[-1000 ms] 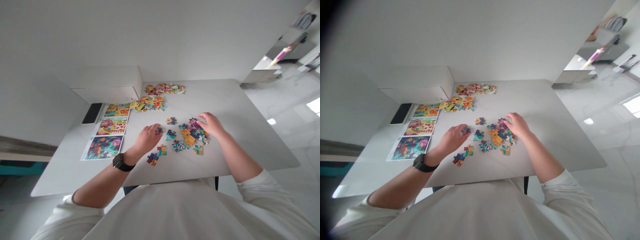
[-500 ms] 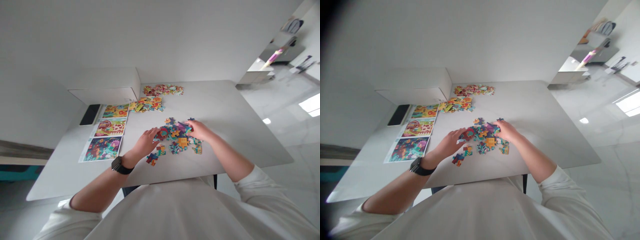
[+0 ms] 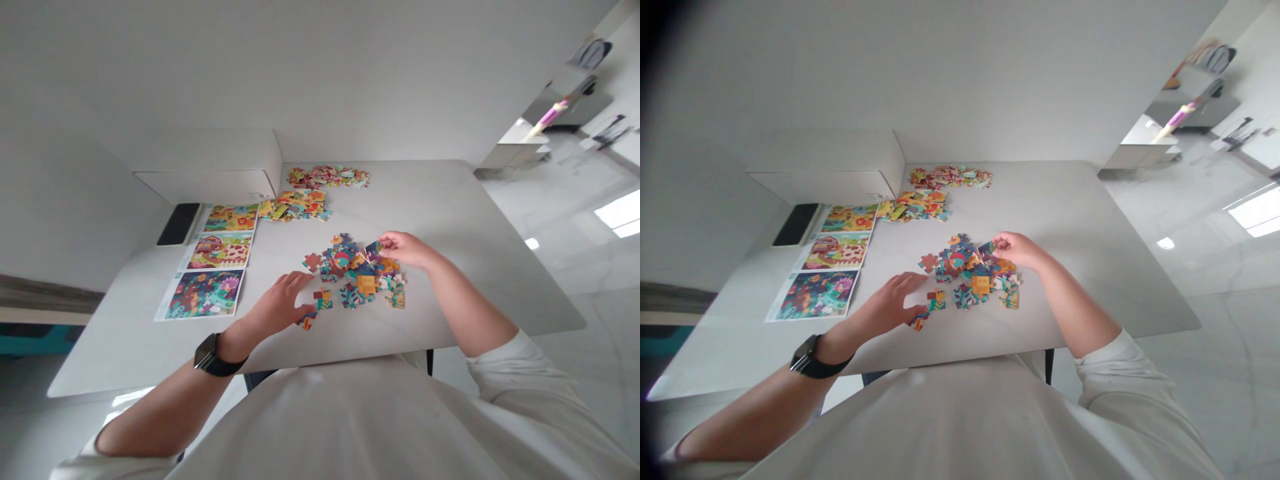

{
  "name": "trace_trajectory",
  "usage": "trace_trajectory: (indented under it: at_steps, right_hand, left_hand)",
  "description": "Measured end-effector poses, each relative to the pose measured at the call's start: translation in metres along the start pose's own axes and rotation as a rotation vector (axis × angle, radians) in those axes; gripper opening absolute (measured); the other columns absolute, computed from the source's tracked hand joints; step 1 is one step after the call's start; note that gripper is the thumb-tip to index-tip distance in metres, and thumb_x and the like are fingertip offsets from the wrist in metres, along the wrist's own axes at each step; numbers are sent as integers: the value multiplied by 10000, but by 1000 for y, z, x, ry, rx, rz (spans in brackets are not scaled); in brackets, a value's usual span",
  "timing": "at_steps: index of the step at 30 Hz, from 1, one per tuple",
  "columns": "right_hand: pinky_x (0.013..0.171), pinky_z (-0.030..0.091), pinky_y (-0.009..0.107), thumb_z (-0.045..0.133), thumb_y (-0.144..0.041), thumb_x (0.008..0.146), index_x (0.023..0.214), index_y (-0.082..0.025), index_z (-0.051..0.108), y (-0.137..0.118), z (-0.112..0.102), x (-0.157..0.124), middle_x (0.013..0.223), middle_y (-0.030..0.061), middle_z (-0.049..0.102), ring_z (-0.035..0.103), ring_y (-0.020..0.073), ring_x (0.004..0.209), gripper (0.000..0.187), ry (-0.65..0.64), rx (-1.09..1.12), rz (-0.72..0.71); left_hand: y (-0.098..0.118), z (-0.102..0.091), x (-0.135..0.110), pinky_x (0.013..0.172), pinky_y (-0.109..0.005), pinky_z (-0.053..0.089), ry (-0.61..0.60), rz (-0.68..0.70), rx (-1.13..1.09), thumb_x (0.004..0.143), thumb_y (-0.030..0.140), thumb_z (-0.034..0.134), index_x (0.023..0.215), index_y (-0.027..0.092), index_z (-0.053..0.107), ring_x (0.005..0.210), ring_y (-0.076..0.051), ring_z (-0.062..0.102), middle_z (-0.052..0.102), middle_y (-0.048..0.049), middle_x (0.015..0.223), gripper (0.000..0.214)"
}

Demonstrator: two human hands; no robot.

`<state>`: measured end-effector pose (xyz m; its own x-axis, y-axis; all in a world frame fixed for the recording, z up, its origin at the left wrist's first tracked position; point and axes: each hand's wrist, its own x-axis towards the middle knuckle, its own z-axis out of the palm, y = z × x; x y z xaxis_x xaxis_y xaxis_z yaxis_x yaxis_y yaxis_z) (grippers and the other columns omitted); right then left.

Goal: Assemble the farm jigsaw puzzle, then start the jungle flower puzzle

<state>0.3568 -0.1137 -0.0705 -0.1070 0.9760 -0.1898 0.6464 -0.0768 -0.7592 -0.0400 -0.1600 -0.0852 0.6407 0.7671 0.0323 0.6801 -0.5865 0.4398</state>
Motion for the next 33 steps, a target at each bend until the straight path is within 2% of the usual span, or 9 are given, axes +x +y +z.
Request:
trace_trajectory:
  at_steps: [4, 7, 10, 13, 17, 21, 25, 28, 33]
  right_hand:
    - [993, 550, 405, 870, -388, 824, 1184, -239, 781, 6, 7, -14, 1189, 132, 733, 705, 306, 1103, 400, 40, -503, -16]
    - [1025, 538, 421, 950, -456, 736, 1257, -242, 754, 11, 13, -25, 1296, 155, 680, 668, 351, 1199, 596, -10, -615, -39]
    - [1001, 532, 405, 976, -431, 703, 1155, -235, 744, 9, 16, -30, 1261, 137, 673, 669, 327, 1161, 545, -4, -656, -32]
    - [868, 526, 335, 960, -379, 714, 1024, -227, 706, 5, 15, -31, 1100, 83, 713, 688, 264, 1004, 429, -35, -622, -12]
    - [657, 452, 259, 894, -337, 754, 1035, -248, 692, 6, 9, -33, 865, -11, 725, 654, 185, 758, 357, -82, -446, 10]
    - [636, 465, 244, 827, -333, 776, 1077, -251, 751, 19, -1, -27, 902, -10, 779, 680, 174, 757, 321, -98, -247, -24]
    - [618, 476, 254, 769, -398, 806, 922, -250, 792, 29, -17, -18, 815, -15, 790, 693, 186, 726, 189, -89, -172, 3]
    - [589, 462, 257, 767, -455, 796, 891, -239, 794, 27, -26, -16, 750, -14, 772, 672, 184, 671, 237, -16, -143, -2]
    - [720, 518, 308, 721, -408, 846, 947, -221, 794, 5, -22, -17, 868, 39, 797, 693, 212, 773, 225, 272, -144, -54]
  left_hand:
    - [0, -2, -24, 1129, -497, 520, -75, 16, 28, 887, 320, 792, 1415, 272, 623, 1286, -329, 611, 609, -118, 1440, 556]
    - [2, -2, -26, 1089, -471, 530, -83, 13, 22, 898, 243, 749, 1232, 273, 697, 1194, -294, 632, 609, -97, 1364, 339]
    - [5, -4, -19, 1074, -474, 522, -99, 19, 26, 900, 196, 715, 1089, 245, 701, 1166, -291, 632, 620, -100, 1295, 196]
    - [8, -6, -12, 1038, -462, 527, -137, 32, 28, 906, 177, 685, 1064, 233, 676, 1128, -288, 642, 653, -99, 1208, 168]
    - [8, -7, -7, 1015, -448, 526, -136, 47, 31, 902, 177, 673, 1130, 234, 646, 1108, -290, 652, 686, -88, 1142, 237]
    - [1, -6, -6, 969, -431, 535, -170, 44, 32, 908, 225, 697, 1140, 227, 654, 1067, -285, 663, 687, -95, 1117, 236]
    - [-6, -8, -5, 966, -423, 535, -165, 39, 26, 889, 266, 727, 1054, 242, 674, 1062, -288, 670, 684, -92, 1092, 174]
    - [-7, -13, -6, 925, -392, 541, -151, 3, -21, 852, 275, 747, 1000, 242, 667, 1012, -273, 694, 706, -72, 1038, 172]
    - [-8, -28, 1, 680, -277, 488, -193, -220, -248, 855, 251, 678, 946, 252, 663, 769, -188, 708, 748, 11, 830, 93]
